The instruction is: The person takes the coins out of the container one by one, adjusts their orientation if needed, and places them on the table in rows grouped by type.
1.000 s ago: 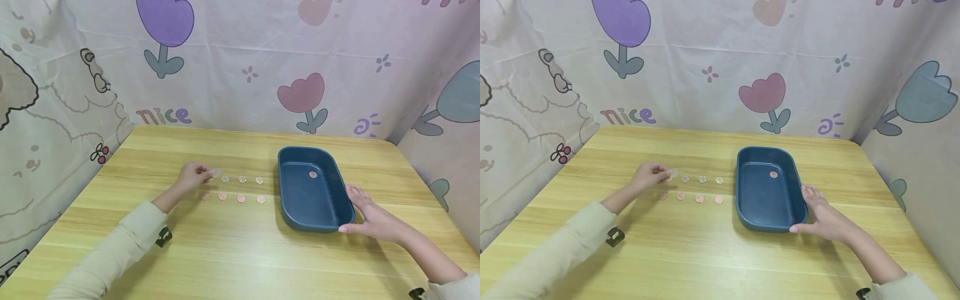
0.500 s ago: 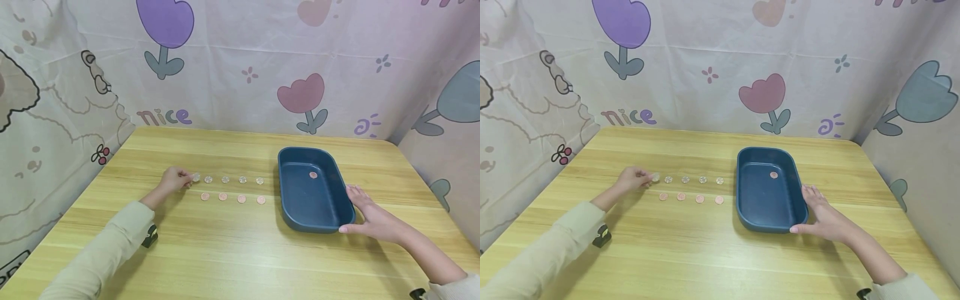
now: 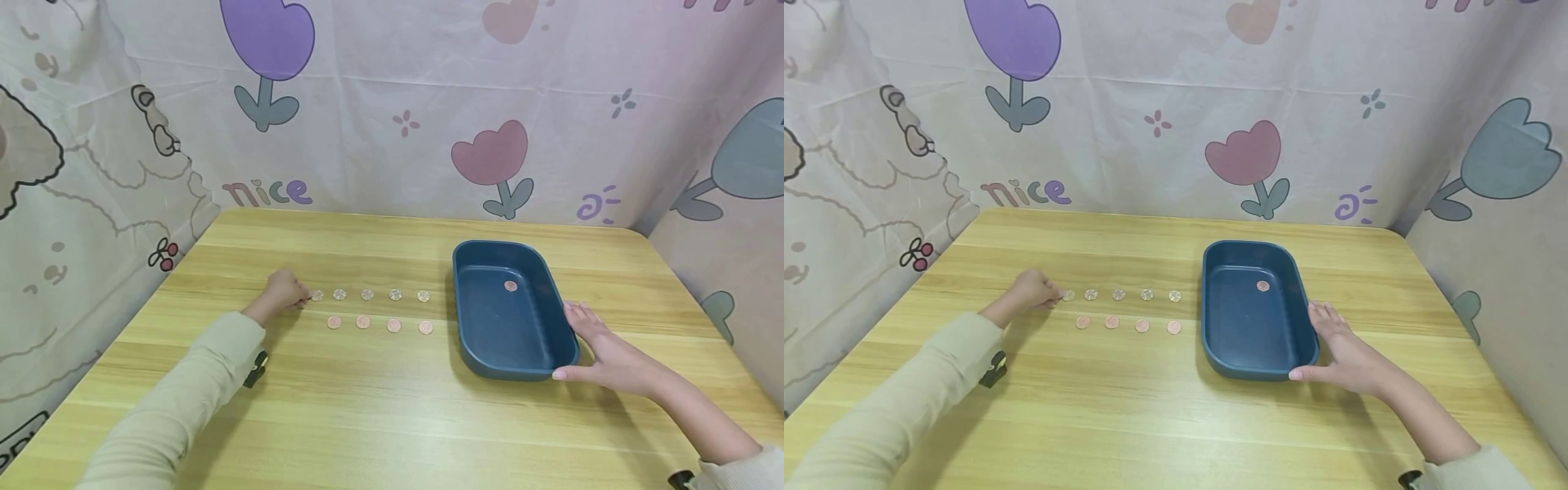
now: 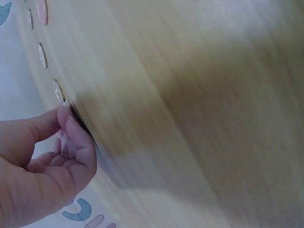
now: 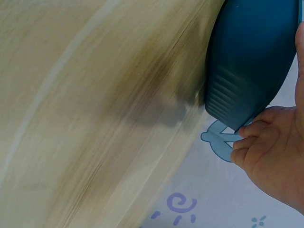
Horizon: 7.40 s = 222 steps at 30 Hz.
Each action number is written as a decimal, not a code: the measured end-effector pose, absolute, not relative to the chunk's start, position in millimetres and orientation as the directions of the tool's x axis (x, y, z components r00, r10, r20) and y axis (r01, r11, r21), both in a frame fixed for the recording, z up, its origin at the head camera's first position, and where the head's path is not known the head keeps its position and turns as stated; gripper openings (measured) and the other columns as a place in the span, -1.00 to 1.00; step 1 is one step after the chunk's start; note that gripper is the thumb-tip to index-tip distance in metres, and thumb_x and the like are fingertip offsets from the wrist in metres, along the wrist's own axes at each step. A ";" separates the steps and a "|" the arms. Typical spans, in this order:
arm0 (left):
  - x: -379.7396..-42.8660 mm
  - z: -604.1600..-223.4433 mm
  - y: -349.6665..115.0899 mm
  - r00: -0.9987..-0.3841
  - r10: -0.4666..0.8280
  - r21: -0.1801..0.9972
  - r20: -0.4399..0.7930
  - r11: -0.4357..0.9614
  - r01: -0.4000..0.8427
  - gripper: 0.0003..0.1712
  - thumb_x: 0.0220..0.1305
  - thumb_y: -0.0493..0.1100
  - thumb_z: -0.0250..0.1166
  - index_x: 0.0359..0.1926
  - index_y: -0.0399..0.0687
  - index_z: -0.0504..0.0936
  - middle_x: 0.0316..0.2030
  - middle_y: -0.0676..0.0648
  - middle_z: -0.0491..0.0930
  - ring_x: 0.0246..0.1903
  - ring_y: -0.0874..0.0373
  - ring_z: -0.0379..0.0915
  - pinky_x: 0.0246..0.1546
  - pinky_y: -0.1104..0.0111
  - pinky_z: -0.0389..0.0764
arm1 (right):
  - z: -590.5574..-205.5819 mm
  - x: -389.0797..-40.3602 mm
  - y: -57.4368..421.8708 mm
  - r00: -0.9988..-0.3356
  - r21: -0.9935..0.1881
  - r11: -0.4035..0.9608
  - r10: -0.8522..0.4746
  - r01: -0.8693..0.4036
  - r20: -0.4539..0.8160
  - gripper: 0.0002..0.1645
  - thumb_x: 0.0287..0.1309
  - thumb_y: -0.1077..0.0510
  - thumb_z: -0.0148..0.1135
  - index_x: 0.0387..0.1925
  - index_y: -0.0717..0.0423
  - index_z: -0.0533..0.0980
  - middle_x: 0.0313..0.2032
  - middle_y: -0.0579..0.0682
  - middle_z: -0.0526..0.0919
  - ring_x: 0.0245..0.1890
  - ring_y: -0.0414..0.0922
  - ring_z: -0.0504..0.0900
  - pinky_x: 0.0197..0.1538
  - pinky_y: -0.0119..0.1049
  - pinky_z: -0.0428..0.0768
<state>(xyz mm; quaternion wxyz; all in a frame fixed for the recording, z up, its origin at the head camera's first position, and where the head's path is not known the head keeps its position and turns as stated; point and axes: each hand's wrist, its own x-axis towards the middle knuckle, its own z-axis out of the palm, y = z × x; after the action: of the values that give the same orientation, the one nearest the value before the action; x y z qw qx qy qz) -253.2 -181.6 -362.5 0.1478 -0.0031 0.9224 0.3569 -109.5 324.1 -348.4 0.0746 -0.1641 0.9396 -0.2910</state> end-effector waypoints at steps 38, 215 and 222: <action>-252.7 -331.5 -24.1 -0.974 0.193 0.865 0.116 0.463 0.195 -0.81 0.24 -0.23 0.22 -0.28 -0.35 0.60 -0.37 -0.26 0.64 -0.29 -0.14 0.61 -0.35 0.41 0.64 | -348.3 -109.4 323.8 -0.934 -0.561 0.782 -0.356 -0.273 -0.042 0.32 -0.11 -0.11 0.40 0.40 0.34 -0.22 0.39 0.43 -0.21 0.39 0.33 -0.37 0.23 0.42 -0.18; -201.8 -341.1 -82.7 -0.963 0.268 0.897 -0.013 0.429 0.108 -0.81 0.26 -0.23 0.18 -0.27 -0.33 0.57 -0.37 -0.30 0.61 -0.49 0.21 0.47 -0.27 0.21 0.62 | -350.5 -111.9 329.0 -0.927 -0.542 0.786 -0.372 -0.297 -0.033 0.32 -0.09 -0.10 0.40 0.39 0.35 -0.24 0.38 0.44 -0.21 0.39 0.34 -0.33 0.32 0.29 -0.29; -201.0 -349.4 -127.8 -0.979 0.204 0.862 -0.024 0.500 0.083 -0.77 0.31 -0.23 0.12 -0.23 -0.38 0.55 -0.39 -0.25 0.59 -0.50 0.26 0.41 -0.39 0.37 0.59 | -351.0 -111.7 329.3 -0.925 -0.544 0.781 -0.379 -0.308 -0.021 0.31 -0.10 -0.08 0.40 0.39 0.37 -0.23 0.37 0.46 -0.20 0.39 0.34 -0.35 0.34 0.25 -0.34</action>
<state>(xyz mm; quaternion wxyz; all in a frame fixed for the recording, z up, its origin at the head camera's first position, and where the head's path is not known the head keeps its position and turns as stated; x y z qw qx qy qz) -201.0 -127.8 -349.4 0.0613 0.0832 0.8638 0.4932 -111.7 329.3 -351.0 0.0648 -0.1825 0.9413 -0.2764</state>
